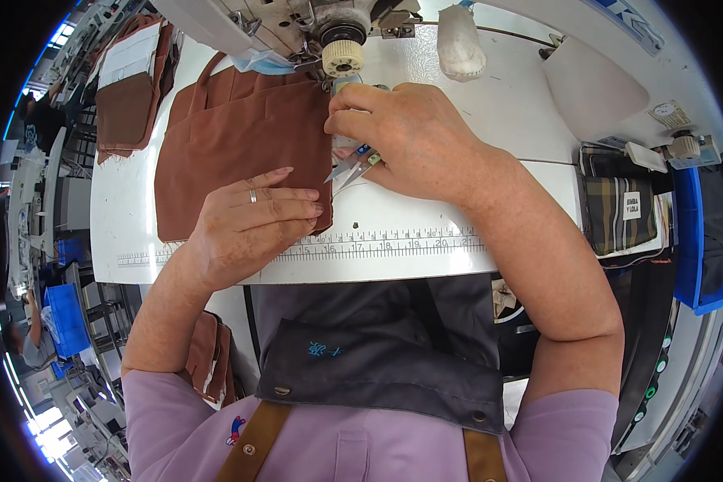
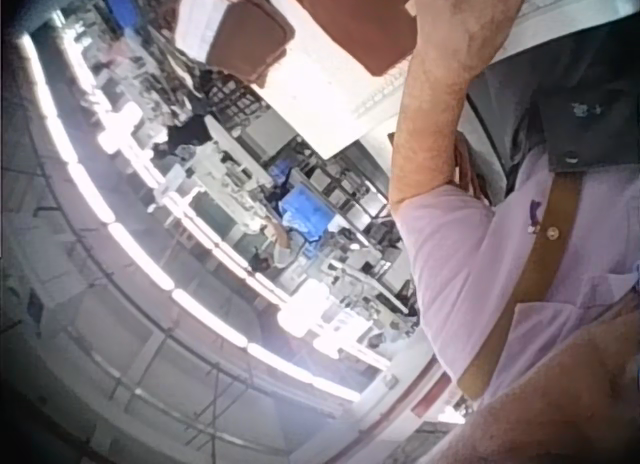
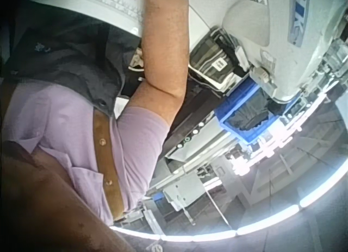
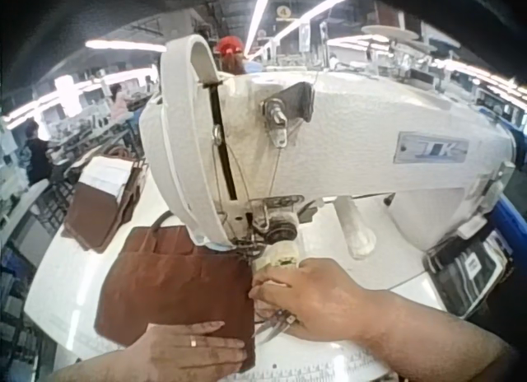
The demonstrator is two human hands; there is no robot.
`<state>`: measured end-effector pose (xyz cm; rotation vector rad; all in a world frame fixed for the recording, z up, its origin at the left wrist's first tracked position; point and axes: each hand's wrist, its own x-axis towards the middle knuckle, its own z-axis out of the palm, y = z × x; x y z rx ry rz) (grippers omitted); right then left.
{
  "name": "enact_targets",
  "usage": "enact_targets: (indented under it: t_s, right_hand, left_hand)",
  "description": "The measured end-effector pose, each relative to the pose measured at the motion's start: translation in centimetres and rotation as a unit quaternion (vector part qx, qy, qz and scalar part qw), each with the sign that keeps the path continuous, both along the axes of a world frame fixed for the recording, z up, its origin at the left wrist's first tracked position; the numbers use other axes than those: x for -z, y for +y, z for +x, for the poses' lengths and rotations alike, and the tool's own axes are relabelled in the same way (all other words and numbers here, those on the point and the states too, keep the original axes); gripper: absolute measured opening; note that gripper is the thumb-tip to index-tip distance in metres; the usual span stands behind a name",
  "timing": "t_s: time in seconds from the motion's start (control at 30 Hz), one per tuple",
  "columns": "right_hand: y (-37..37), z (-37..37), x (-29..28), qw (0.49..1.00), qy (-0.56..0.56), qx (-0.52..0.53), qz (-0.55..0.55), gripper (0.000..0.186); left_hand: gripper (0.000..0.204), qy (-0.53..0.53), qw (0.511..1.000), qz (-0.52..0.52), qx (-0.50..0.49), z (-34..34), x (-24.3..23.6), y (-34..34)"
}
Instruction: The person operates an industrial sewing machine to stitch the edges of brown fabric bags. They guide the material under the needle, use scissors to trim threads, and stack the finished items on the table. The process involves repetitive sewing and cutting actions on multiple identical units.
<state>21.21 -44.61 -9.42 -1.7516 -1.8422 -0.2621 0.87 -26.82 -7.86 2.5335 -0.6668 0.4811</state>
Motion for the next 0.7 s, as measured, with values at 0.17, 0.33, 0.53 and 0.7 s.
enact_targets:
  t_s: [0.17,0.33,0.53,0.7]
  right_hand:
    - [0.1,-0.1,0.1,1.0,0.006,0.0,-0.002,0.029]
    - [0.1,0.0,0.2,1.0,0.011,-0.007,0.005,0.027]
    - [-0.2,0.1,0.0,1.0,0.006,-0.001,-0.002,0.024]
    - [-0.3,0.0,-0.2,1.0,0.006,0.001,-0.006,0.023]
  left_hand:
    - [0.011,0.01,1.0,-0.005,-0.002,0.0,-0.1,-0.1]
    - [0.015,0.011,1.0,-0.017,-0.005,-0.2,0.1,-0.5]
    - [0.032,0.072,0.997,-0.04,-0.007,-0.1,0.0,0.2]
    - [0.05,0.046,0.992,0.026,-0.118,2.1,-0.9,0.8]
